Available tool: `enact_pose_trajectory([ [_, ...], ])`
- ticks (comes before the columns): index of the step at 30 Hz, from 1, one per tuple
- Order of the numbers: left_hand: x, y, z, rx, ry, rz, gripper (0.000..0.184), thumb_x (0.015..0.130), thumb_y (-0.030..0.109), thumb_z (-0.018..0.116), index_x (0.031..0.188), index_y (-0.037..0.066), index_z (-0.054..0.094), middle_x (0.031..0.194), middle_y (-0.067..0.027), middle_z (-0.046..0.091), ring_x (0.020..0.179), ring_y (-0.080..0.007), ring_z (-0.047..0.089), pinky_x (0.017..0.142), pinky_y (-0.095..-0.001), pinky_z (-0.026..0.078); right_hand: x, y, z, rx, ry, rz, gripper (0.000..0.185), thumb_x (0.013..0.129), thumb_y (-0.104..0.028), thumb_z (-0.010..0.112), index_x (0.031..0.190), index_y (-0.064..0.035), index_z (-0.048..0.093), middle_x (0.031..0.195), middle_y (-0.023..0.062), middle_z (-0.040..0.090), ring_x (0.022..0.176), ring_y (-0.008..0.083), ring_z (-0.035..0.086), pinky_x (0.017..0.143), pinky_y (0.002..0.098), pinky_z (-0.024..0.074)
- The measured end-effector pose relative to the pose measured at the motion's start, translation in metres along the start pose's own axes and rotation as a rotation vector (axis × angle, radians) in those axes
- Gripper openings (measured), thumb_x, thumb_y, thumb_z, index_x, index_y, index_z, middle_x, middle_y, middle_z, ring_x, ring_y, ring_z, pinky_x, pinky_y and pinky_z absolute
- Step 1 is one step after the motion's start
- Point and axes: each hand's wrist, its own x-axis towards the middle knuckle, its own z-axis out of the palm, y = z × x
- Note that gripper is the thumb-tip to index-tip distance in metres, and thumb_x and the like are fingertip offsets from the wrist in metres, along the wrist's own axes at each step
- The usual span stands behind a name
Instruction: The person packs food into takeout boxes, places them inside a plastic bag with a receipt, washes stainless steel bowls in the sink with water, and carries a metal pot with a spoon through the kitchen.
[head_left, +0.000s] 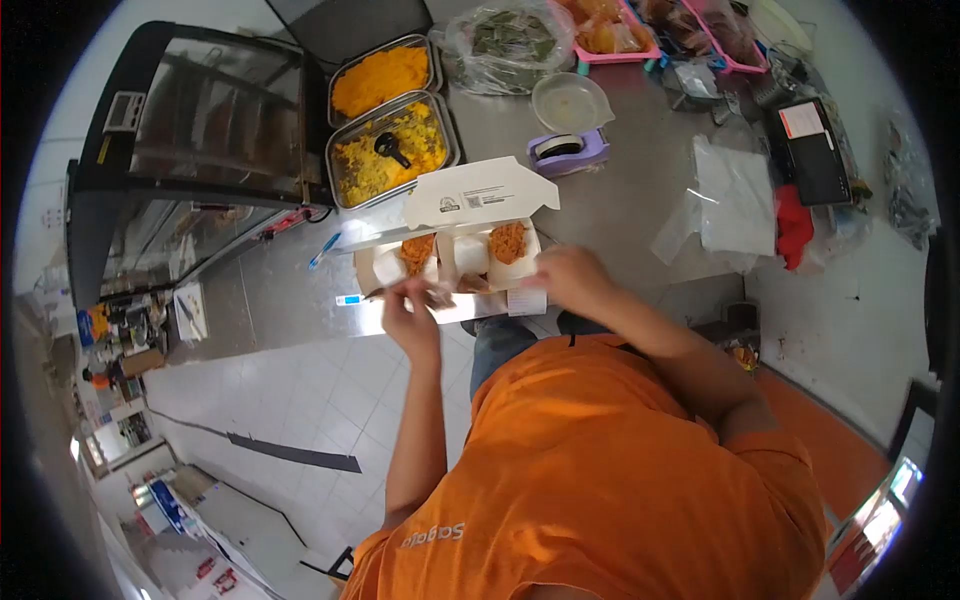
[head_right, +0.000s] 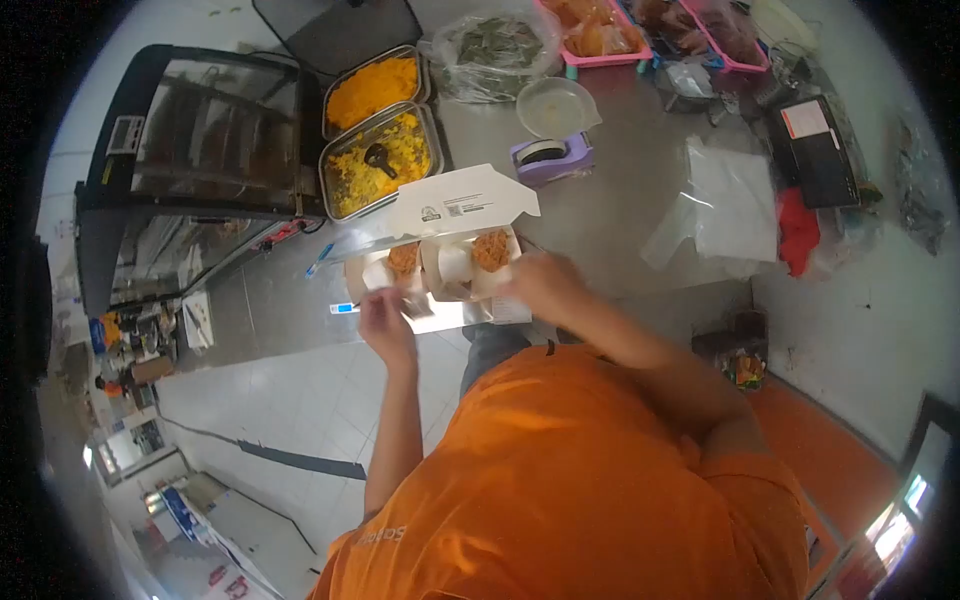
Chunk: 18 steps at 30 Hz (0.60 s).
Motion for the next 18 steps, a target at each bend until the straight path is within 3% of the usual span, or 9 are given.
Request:
enact_pose_trajectory([
  [1, 0.016, -0.011, -0.002, 0.064, 0.097, -0.016, 0.010, 0.094, 0.008, 0.071, 0.097, -0.001, 0.066, 0.085, -0.0100, 0.069, 0.075, -0.0192, 0.064, 0.067, -0.0290, 0.050, 0.003, 0.022, 0.001, -0.053, 0.037, 0.047, 0.031, 0.085, -0.029, 0.076, 0.088, -0.0032, 0.060, 0.090, 0.0175, 0.066, 0.086, 0.0390, 0.066, 0.074, 0.0485, 0.0526],
  [4, 0.024, 0.020, 0.022, 0.286, 0.393, 0.295, 0.021, 0.093, 0.012, 0.073, 0.105, -0.002, 0.063, 0.096, -0.0133, 0.065, 0.081, -0.0210, 0.062, 0.066, -0.0309, 0.049, 0.012, 0.065, 0.010, -0.125, 0.097, 0.098, 0.031, 0.085, -0.024, 0.076, 0.098, -0.0027, 0.057, 0.090, 0.0183, 0.066, 0.088, 0.0409, 0.066, 0.076, 0.0494, 0.0539],
  [5, 0.017, 0.015, 0.033, 0.201, 0.186, 0.250, 0.027, 0.092, 0.010, 0.073, 0.110, -0.004, 0.059, 0.106, -0.0147, 0.061, 0.085, -0.0221, 0.060, 0.065, -0.0332, 0.049, 0.019, 0.075, 0.014, -0.134, 0.112, 0.101, 0.032, 0.085, -0.022, 0.076, 0.101, -0.0026, 0.056, 0.090, 0.0185, 0.066, 0.090, 0.0414, 0.066, 0.077, 0.0497, 0.0542],
  [6, 0.013, 0.031, 0.048, 0.070, -0.014, 0.175, 0.021, 0.093, 0.009, 0.069, 0.108, -0.002, 0.059, 0.091, -0.0150, 0.064, 0.078, -0.0244, 0.062, 0.064, -0.0372, 0.049, 0.024, 0.080, 0.020, -0.139, 0.095, 0.073, 0.032, 0.085, -0.020, 0.075, 0.102, -0.0025, 0.055, 0.092, 0.0189, 0.066, 0.091, 0.0418, 0.067, 0.078, 0.0502, 0.0543],
  [8, 0.009, 0.060, 0.069, 0.206, -0.514, 0.039, 0.018, 0.093, 0.018, 0.066, 0.092, 0.000, 0.066, 0.069, -0.0192, 0.066, 0.062, -0.0347, 0.065, 0.061, -0.0429, 0.051, 0.029, 0.089, 0.031, -0.146, 0.055, 0.022, 0.032, 0.084, -0.016, 0.075, 0.104, -0.0024, 0.054, 0.094, 0.0195, 0.066, 0.094, 0.0426, 0.067, 0.079, 0.0513, 0.0545],
  [10, -0.021, 0.027, 0.083, 0.456, -0.909, 0.194, 0.025, 0.089, 0.023, 0.069, 0.081, 0.000, 0.066, 0.079, -0.0217, 0.069, 0.076, -0.0426, 0.068, 0.069, -0.0515, 0.055, 0.037, 0.109, 0.044, -0.162, -0.036, 0.124, 0.032, 0.084, -0.014, 0.075, 0.105, -0.0023, 0.054, 0.098, 0.0202, 0.067, 0.096, 0.0430, 0.067, 0.081, 0.0516, 0.0549],
  [12, -0.067, 0.013, 0.084, 0.653, -0.925, 0.019, 0.024, 0.090, 0.026, 0.070, 0.092, 0.002, 0.068, 0.084, -0.0204, 0.071, 0.082, -0.0401, 0.068, 0.079, -0.0497, 0.053, 0.037, 0.119, 0.038, -0.176, -0.088, 0.185, 0.031, 0.084, -0.013, 0.074, 0.105, -0.0019, 0.055, 0.101, 0.0213, 0.067, 0.096, 0.0436, 0.067, 0.081, 0.0519, 0.0552],
  [14, -0.094, 0.015, 0.072, 0.532, -0.783, -0.020, 0.026, 0.087, 0.023, 0.072, 0.105, 0.004, 0.066, 0.101, -0.0216, 0.070, 0.094, -0.0402, 0.067, 0.085, -0.0500, 0.052, 0.029, 0.114, 0.018, -0.172, -0.104, 0.207, 0.030, 0.084, -0.012, 0.074, 0.106, -0.0014, 0.056, 0.102, 0.0227, 0.068, 0.094, 0.0441, 0.068, 0.081, 0.0519, 0.0557],
  [18, -0.117, 0.016, 0.081, 0.552, -0.717, 0.062, 0.056, 0.088, 0.030, 0.071, 0.136, 0.005, 0.056, 0.138, -0.0261, 0.053, 0.129, -0.0417, 0.052, 0.100, -0.0511, 0.047, 0.028, 0.115, 0.020, -0.131, 0.048, 0.007, 0.030, 0.082, -0.013, 0.074, 0.104, -0.0003, 0.059, 0.096, 0.0249, 0.070, 0.093, 0.0442, 0.069, 0.082, 0.0524, 0.0564],
])
